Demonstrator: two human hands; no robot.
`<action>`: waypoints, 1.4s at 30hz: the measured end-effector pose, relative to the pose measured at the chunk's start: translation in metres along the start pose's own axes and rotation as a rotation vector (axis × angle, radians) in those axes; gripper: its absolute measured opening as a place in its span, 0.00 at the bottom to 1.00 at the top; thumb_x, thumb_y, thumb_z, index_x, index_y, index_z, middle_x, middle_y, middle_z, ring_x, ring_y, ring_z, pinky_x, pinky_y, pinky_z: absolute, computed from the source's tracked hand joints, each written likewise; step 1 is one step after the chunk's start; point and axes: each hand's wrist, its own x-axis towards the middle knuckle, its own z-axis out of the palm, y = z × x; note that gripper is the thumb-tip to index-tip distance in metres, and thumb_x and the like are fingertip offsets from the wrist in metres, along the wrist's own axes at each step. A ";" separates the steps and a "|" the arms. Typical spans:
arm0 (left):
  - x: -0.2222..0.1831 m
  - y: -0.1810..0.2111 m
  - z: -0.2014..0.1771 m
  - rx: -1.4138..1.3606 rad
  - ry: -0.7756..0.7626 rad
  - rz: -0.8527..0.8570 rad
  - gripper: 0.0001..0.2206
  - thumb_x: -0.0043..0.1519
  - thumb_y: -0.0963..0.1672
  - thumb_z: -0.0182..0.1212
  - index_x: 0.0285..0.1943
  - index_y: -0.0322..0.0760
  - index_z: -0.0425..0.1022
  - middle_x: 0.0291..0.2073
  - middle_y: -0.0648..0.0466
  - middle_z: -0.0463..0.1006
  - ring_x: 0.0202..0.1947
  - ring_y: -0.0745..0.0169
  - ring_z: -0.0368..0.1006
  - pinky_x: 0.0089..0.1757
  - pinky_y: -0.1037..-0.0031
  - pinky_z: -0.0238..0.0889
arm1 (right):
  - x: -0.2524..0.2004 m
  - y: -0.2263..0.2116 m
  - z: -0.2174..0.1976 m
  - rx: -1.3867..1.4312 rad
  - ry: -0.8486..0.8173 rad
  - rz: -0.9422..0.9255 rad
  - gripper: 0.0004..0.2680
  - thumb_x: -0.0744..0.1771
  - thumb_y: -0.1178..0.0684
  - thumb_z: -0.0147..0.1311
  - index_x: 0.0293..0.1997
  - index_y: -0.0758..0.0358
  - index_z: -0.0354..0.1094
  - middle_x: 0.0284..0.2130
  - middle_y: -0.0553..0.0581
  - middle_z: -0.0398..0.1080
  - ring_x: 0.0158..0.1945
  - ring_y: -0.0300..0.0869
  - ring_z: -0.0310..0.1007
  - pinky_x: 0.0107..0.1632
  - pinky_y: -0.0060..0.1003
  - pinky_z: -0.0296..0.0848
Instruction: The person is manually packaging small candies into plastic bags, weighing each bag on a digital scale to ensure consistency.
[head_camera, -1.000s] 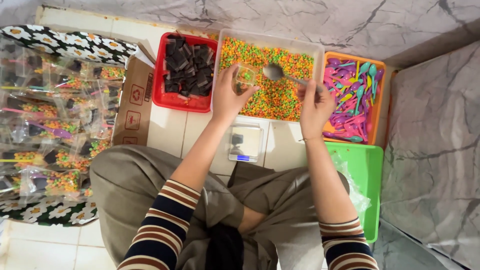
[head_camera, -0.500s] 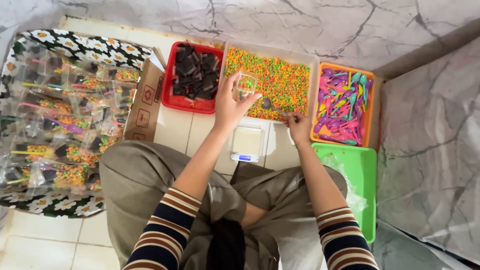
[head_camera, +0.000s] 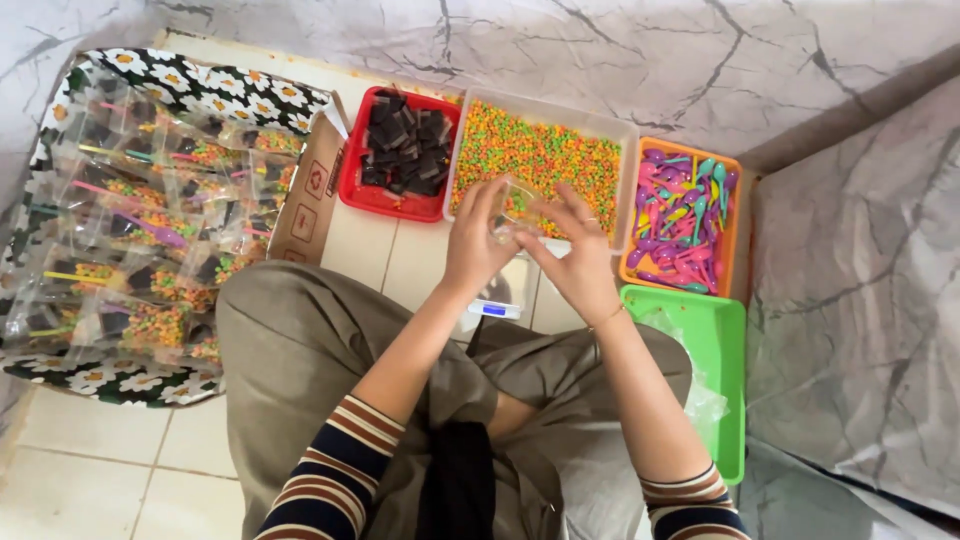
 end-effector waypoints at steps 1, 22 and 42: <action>-0.005 0.008 -0.001 -0.003 0.001 0.003 0.38 0.44 0.45 0.81 0.66 0.44 0.70 0.53 0.51 0.73 0.57 0.46 0.74 0.54 0.62 0.71 | -0.005 0.008 -0.001 -0.003 0.002 -0.002 0.14 0.65 0.55 0.69 0.56 0.58 0.75 0.57 0.70 0.67 0.58 0.66 0.71 0.57 0.55 0.74; -0.071 -0.009 -0.091 0.126 -0.398 -0.107 0.62 0.38 0.51 0.86 0.80 0.31 0.45 0.66 0.25 0.60 0.68 0.19 0.55 0.67 0.42 0.50 | -0.075 0.036 -0.020 0.013 0.007 0.288 0.03 0.67 0.60 0.63 0.43 0.63 0.79 0.29 0.59 0.79 0.34 0.42 0.80 0.41 0.35 0.78; -0.104 -0.014 -0.177 0.606 -0.318 -0.037 0.39 0.59 0.47 0.72 0.77 0.34 0.53 0.57 0.40 0.67 0.61 0.41 0.68 0.53 0.61 0.72 | -0.166 0.282 0.089 -0.177 -0.014 0.775 0.08 0.62 0.50 0.63 0.42 0.52 0.78 0.30 0.54 0.80 0.34 0.43 0.82 0.39 0.37 0.79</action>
